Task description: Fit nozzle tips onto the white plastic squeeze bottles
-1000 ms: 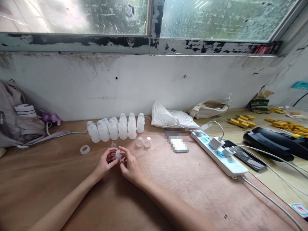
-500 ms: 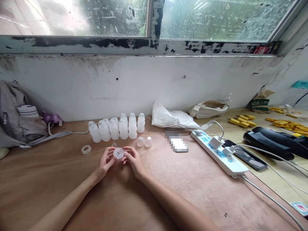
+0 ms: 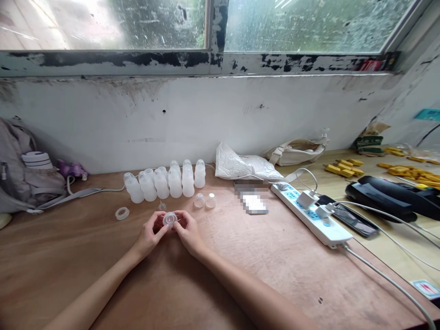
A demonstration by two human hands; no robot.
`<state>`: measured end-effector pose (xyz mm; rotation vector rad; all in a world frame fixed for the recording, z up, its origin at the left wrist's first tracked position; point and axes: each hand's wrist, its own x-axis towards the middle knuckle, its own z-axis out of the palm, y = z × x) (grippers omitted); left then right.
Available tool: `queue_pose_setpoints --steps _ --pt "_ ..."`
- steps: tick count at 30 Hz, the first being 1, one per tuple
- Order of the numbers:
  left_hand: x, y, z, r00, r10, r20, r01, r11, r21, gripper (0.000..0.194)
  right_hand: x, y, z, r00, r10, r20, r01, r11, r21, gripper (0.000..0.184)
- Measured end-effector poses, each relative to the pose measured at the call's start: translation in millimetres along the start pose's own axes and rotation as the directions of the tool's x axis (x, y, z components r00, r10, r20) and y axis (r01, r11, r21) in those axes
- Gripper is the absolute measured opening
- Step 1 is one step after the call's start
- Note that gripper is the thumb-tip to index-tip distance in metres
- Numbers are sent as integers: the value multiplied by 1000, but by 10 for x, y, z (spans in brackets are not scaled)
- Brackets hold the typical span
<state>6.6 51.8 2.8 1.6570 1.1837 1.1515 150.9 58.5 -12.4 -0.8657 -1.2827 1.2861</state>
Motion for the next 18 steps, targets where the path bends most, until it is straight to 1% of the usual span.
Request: queue_pose_setpoints --steps 5,8,13,18 --pt "-5 13 -8 999 49 14 -50 997 61 20 -35 -6 13 997 -63 38 68 983 -170 19" --pt "-9 22 -16 997 63 36 -67 992 104 18 -52 -22 26 994 -92 60 104 964 -243 17" --pt "-14 -5 -15 997 46 57 -56 980 194 16 -52 -23 49 992 -105 65 120 937 -327 16" --pt "-19 -27 -8 996 59 63 -74 956 284 14 -60 -45 68 992 -111 60 125 913 -388 12"
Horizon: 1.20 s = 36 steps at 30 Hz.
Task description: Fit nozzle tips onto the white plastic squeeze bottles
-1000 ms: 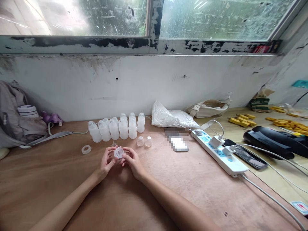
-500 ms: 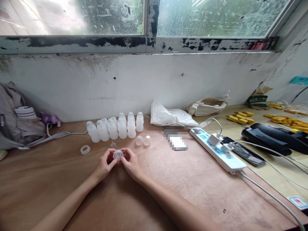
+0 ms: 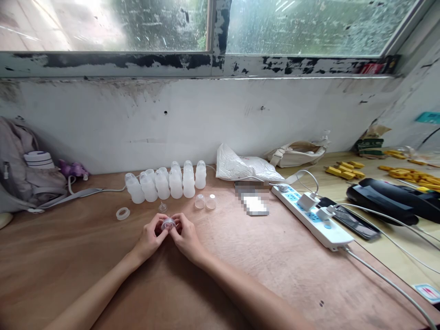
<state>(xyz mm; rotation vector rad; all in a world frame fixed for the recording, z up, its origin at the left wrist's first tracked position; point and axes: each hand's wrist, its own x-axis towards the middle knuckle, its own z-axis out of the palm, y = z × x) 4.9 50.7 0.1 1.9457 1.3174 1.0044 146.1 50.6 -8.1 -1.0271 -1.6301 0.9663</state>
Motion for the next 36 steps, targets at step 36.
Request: queue_pose_setpoints --steps 36 --pt "-29 6 19 1000 -13 23 13 1000 4 9 -18 -52 -24 998 -16 -67 4 983 -181 8"
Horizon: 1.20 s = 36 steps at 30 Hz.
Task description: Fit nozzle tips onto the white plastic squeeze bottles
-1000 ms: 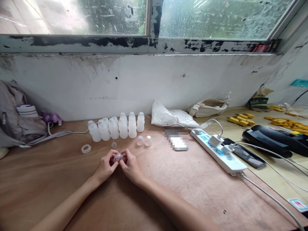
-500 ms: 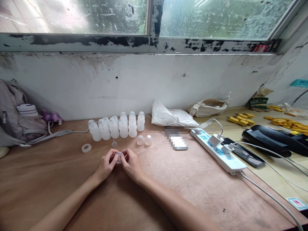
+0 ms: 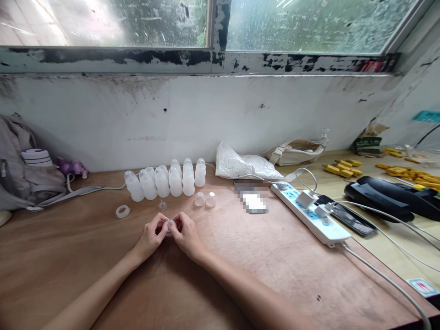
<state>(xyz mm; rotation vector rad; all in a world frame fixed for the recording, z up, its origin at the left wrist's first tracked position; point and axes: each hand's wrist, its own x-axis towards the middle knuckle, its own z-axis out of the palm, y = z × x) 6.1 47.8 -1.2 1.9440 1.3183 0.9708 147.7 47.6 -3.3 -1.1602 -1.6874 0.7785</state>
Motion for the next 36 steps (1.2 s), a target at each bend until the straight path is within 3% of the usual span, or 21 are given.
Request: queue_pose_setpoints --steps 7,10,14,36 --pt "6 29 -10 999 -30 -21 28 997 -74 13 15 63 20 999 25 -21 -23 997 75 8" --pt "10 19 -6 999 -18 -43 14 995 -103 18 19 83 28 1000 6 -8 -5 992 126 17" --pt "12 -14 8 998 -2 -67 -2 998 -63 21 15 103 42 1000 -2 4 1 990 143 22" --pt "-3 -37 26 999 17 -48 -10 991 137 18 -1 45 34 999 40 29 -43 991 129 8"
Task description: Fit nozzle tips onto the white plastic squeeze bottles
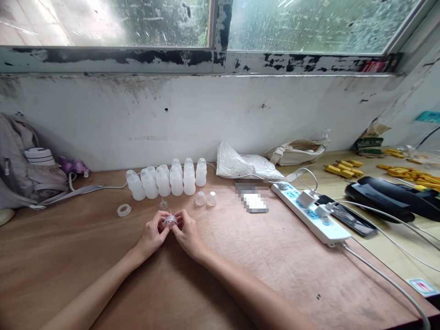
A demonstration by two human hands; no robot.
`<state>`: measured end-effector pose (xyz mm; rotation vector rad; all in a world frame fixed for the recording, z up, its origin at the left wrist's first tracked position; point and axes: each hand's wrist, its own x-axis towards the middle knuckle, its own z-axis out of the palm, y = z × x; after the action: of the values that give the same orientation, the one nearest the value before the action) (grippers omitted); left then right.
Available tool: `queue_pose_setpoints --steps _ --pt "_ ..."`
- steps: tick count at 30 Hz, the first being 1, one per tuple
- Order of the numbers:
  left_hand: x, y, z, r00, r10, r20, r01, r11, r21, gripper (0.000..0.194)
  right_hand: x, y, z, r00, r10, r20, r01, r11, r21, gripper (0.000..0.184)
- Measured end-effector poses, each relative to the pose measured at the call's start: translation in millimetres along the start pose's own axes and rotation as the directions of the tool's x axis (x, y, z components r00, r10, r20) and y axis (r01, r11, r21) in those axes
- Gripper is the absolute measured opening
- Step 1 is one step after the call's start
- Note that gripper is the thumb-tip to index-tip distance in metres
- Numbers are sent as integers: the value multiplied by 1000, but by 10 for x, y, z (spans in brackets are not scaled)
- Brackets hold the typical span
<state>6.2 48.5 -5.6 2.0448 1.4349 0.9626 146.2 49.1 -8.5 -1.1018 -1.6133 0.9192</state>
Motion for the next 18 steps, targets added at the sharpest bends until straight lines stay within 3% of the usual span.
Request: queue_pose_setpoints --steps 6,10,13,18 --pt "-1 17 -6 1000 -14 -7 14 1000 5 19 -8 8 6 999 43 8 -44 998 39 5" --pt "6 64 -32 999 -44 12 45 992 -117 20 7 22 8 995 95 20 -97 988 118 7" --pt "12 86 -50 997 -71 25 75 970 -230 19 18 11 2 996 82 23 -85 989 125 6" --pt "13 88 -63 996 -84 28 88 968 -235 19 13 -20 -13 999 46 28 -47 997 58 10"
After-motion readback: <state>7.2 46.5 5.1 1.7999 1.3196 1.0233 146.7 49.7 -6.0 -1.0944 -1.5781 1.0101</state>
